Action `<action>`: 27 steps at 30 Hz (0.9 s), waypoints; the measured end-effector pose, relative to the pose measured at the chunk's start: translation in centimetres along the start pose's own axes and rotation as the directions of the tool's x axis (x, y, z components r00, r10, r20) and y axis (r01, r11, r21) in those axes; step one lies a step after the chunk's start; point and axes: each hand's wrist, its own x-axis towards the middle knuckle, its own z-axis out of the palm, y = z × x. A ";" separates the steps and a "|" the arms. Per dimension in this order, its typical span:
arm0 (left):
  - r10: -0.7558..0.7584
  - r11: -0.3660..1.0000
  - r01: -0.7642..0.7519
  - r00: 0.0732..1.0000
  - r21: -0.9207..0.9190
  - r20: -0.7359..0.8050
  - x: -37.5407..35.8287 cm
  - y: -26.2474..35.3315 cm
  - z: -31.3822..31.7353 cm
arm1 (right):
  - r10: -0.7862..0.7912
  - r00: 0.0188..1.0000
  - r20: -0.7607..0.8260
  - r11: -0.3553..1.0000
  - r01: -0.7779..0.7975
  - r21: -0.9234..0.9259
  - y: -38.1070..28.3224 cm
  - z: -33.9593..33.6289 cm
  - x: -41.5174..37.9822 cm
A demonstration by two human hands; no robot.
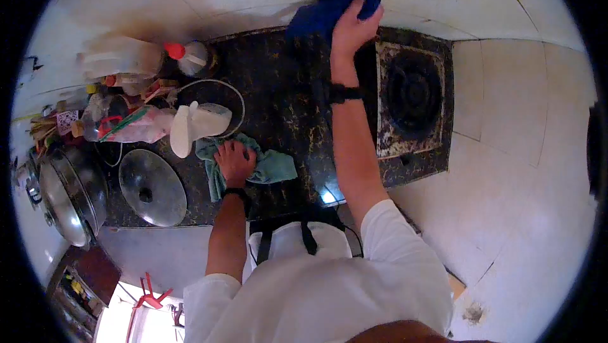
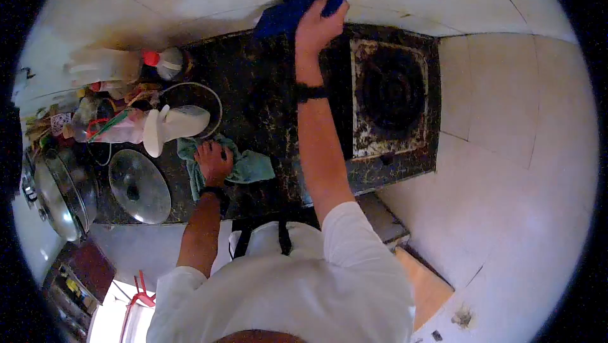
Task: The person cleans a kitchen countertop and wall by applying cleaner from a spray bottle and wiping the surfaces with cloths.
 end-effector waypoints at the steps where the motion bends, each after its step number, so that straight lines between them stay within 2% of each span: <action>1: -0.008 1.000 0.008 1.000 0.005 -0.010 0.2 -0.1 0.0 | 0.086 0.996 -0.008 0.996 -0.086 0.016 1.4 0.5 -0.4; 3: 0.021 1.000 -0.021 1.000 -0.017 -0.004 0.0 -0.1 -0.1 | 0.255 0.967 -0.023 0.966 -0.254 0.053 4.2 1.5 -1.1; 5: 0.015 1.000 -0.015 1.000 -0.025 0.001 0.1 -0.2 -0.1 | 0.351 0.933 -0.079 0.936 -0.351 0.018 12.6 3.7 -0.6; 6: 0.007 1.000 -0.006 1.000 -0.029 0.018 -0.2 0.0 -0.2 | 0.344 0.936 -0.079 0.939 -0.344 0.016 12.8 3.2 -0.5; 8: 0.024 1.000 -0.024 1.000 -0.014 -0.006 -0.5 0.0 0.1 | 0.492 0.870 0.038 0.870 -0.491 -0.033 12.8 2.7 -0.3; 9: 0.038 0.999 -0.038 0.999 0.009 -0.033 -0.1 -0.3 0.1 | 0.489 0.871 0.041 0.872 -0.489 -0.021 12.3 2.8 -0.1; 10: 0.034 0.999 -0.033 0.998 0.014 -0.048 0.6 -0.3 0.2 | 0.426 0.895 0.129 0.892 -0.439 0.103 11.4 2.7 0.4; 12: 0.048 0.998 -0.044 0.996 0.049 -0.074 -0.2 -0.1 -0.1 | 0.217 0.959 0.185 0.930 -0.260 0.258 4.8 0.7 -0.3; 13: 0.052 0.998 -0.049 0.997 0.046 -0.057 -0.8 -0.1 -0.1 | 0.212 0.957 0.197 0.967 -0.234 0.098 5.1 1.1 0.1; 15: 0.000 0.997 0.003 0.999 -0.079 0.037 -0.3 -0.3 0.1 | 0.147 0.981 0.123 0.987 -0.153 0.039 3.9 1.0 -0.5; 16: -0.010 0.997 0.013 1.000 -0.077 0.029 0.2 -0.1 0.1 | 0.141 0.981 0.131 0.988 -0.148 0.048 5.8 2.3 -0.4; 18: 0.007 0.999 -0.004 0.999 -0.053 0.045 -0.2 -0.1 -0.5 | 0.319 0.947 0.046 0.947 -0.320 0.013 12.3 3.6 -1.3; 19: 0.010 0.999 -0.008 0.999 -0.050 0.042 -0.2 -0.1 -0.2 | 0.320 0.946 0.043 0.947 -0.321 0.018 12.5 3.1 -1.2; 21: 0.033 0.996 -0.032 0.999 0.087 -0.009 -0.2 -0.4 0.4 | 0.460 0.867 0.192 0.878 -0.476 0.048 12.6 2.6 -1.2; 22: 0.023 0.996 -0.022 1.000 0.089 -0.012 -0.1 -0.4 0.4 | 0.280 0.950 0.138 0.950 -0.295 0.106 15.5 3.7 -0.7; 23: 0.018 0.998 -0.016 0.999 0.064 -0.035 0.0 -0.3 0.3 | 0.302 0.905 0.298 0.877 -0.387 0.286 8.1 1.1 -0.6; 24: 0.015 0.999 -0.014 0.999 0.037 -0.046 -0.4 -0.1 0.2 | 0.205 0.936 0.286 0.920 -0.284 0.271 6.3 1.4 0.0; 26: 0.017 1.000 -0.016 1.000 0.014 -0.009 -0.6 0.0 -0.1 | 0.129 0.936 0.327 0.925 -0.233 0.301 2.4 0.4 0.5; 27: 0.016 1.000 -0.016 1.000 -0.007 -0.003 -0.2 0.0 -0.3 | 0.133 0.914 0.382 0.891 -0.279 0.359 0.0 -0.1 0.3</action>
